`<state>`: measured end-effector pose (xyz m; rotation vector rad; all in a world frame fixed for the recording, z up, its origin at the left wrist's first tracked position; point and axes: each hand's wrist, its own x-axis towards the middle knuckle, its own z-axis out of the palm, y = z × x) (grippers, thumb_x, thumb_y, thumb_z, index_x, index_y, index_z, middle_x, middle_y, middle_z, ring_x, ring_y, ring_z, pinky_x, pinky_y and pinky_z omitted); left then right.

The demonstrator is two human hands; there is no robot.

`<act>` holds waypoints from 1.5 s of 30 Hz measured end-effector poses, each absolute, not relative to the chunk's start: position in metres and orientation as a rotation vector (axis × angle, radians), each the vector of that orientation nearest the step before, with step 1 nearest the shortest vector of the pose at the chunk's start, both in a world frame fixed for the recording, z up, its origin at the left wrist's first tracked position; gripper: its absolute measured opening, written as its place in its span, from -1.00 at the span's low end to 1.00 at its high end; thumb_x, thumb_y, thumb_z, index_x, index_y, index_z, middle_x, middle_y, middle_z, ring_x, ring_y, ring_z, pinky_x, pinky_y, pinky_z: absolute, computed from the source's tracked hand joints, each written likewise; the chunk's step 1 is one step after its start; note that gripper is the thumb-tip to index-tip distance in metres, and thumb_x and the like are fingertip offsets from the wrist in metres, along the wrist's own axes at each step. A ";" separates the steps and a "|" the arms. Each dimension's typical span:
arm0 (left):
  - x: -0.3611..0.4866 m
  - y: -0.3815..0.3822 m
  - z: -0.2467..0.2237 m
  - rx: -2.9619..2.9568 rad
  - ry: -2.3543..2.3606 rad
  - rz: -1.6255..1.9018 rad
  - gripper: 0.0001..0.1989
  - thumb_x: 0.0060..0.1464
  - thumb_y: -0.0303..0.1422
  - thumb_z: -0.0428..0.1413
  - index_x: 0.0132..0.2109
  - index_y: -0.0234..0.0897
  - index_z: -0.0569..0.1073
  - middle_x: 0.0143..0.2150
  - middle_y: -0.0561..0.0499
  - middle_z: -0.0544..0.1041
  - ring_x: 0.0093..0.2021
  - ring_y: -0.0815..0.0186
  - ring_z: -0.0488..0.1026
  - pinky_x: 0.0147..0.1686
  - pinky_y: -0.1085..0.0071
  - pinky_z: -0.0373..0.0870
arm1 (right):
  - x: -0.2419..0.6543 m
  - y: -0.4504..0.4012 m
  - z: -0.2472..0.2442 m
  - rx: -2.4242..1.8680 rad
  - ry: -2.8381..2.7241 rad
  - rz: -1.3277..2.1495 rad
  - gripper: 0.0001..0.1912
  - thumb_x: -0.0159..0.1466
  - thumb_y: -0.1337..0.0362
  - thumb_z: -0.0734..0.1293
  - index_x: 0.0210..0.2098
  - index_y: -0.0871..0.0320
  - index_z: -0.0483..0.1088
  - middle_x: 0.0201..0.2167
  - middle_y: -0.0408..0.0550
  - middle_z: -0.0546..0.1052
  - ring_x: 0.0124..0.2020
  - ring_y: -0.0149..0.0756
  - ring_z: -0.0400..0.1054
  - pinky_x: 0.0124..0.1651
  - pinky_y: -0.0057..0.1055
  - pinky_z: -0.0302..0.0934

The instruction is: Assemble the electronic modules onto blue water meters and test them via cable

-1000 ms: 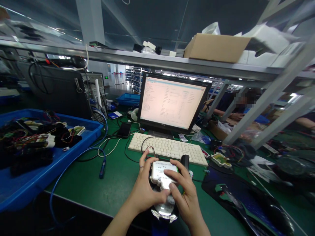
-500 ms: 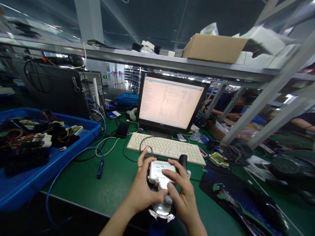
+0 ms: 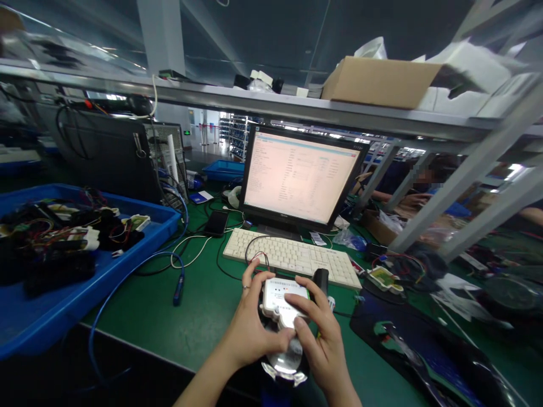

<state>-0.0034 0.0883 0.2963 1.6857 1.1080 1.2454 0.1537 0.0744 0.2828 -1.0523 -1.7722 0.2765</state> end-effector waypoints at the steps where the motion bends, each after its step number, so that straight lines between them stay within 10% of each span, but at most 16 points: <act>1: -0.004 0.088 0.297 1.674 1.098 1.237 -0.30 -0.37 -0.44 0.24 0.00 -0.18 0.18 0.30 -0.19 -0.23 0.20 0.01 0.17 0.10 0.13 0.22 | 0.154 0.075 0.282 -1.051 -1.777 0.267 -0.75 0.28 0.22 0.19 -0.11 0.04 0.42 0.11 0.02 0.26 0.08 -0.05 0.20 0.01 -0.13 0.19; 45: -0.008 0.090 0.293 1.604 1.071 1.223 -0.17 -0.52 -0.32 0.34 0.02 -0.20 0.23 0.23 -0.18 -0.13 0.29 -0.03 -0.06 0.23 0.14 -0.01 | 0.160 0.080 0.277 -1.006 -1.885 0.142 -0.76 0.33 0.22 0.14 -0.07 0.00 0.36 0.14 -0.04 0.24 0.11 -0.08 0.18 0.00 -0.18 0.16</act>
